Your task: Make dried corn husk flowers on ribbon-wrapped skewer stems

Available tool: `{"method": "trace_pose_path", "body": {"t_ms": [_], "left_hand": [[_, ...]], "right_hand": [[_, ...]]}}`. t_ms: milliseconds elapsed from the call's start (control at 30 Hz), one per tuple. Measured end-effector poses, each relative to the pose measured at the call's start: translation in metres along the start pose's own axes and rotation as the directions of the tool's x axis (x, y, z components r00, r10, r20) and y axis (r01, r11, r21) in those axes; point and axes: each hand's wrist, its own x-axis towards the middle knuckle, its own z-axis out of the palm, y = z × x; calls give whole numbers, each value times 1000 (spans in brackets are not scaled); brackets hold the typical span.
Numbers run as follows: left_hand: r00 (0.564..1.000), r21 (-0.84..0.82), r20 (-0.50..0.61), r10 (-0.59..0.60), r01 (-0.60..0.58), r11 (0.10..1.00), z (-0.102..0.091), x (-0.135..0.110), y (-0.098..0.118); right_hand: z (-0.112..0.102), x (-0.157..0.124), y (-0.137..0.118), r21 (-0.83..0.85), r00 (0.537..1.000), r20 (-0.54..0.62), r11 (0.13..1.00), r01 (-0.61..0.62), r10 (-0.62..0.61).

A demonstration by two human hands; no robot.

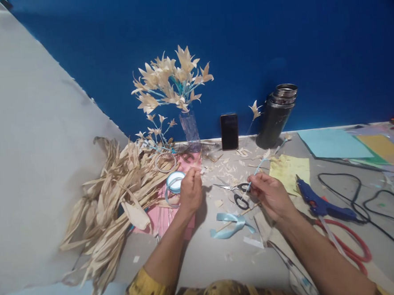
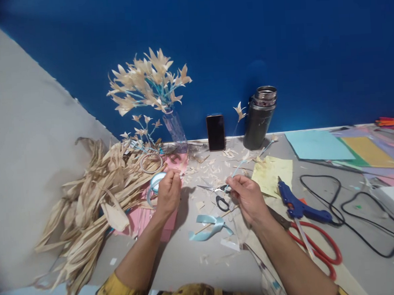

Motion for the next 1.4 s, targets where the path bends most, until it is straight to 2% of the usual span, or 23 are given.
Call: {"method": "trace_pose_path", "body": {"t_ms": [100, 167, 300, 467, 667, 833, 967, 1100, 1200, 1267, 1300, 1400], "left_hand": [[992, -13, 128, -17, 18, 1000, 0, -1, -1], [986, -8, 163, -25, 27, 1000, 0, -1, 0], [989, -55, 143, -24, 32, 998, 0, -1, 4], [983, -121, 180, 18, 4, 993, 2, -3, 7], [984, -84, 170, 46, -32, 996, 4, -6, 7], [978, -112, 206, -36, 60, 992, 8, -7, 2], [980, -48, 185, 74, -66, 997, 7, -6, -2], [983, 28, 186, 0, -5, 1000, 4, -4, -4], [989, 77, 136, 66, -77, 994, 3, -2, -2], [991, 1, 79, 105, -105, 994, 3, -2, 0], [996, -70, 50, 76, -73, 995, 3, -1, 1], [994, -259, 10, -109, 108, 960, 2, -3, 7]], "right_hand": [[0, -1, 0, -10, 1000, -1, 1000, -25, 25], [1, -2, 0, -16, 999, 0, 999, -38, 38], [1, -2, 0, -26, 999, 5, 999, -46, 46], [0, -1, 2, -32, 999, 12, 999, -41, 42], [0, -2, 2, -32, 998, 11, 998, -55, 55], [1, -3, 0, -31, 998, 19, 998, -59, 60], [0, -3, 0, -35, 998, 23, 997, -62, 63], [1, -3, 1, -40, 998, 20, 998, -55, 56], [2, -3, 0, -49, 998, 21, 997, -55, 56], [2, -3, 0, -56, 998, 23, 997, -56, 58], [2, -3, 0, -58, 998, 22, 997, -57, 58], [0, -3, 1, -67, 998, 21, 996, -54, 55]]}}
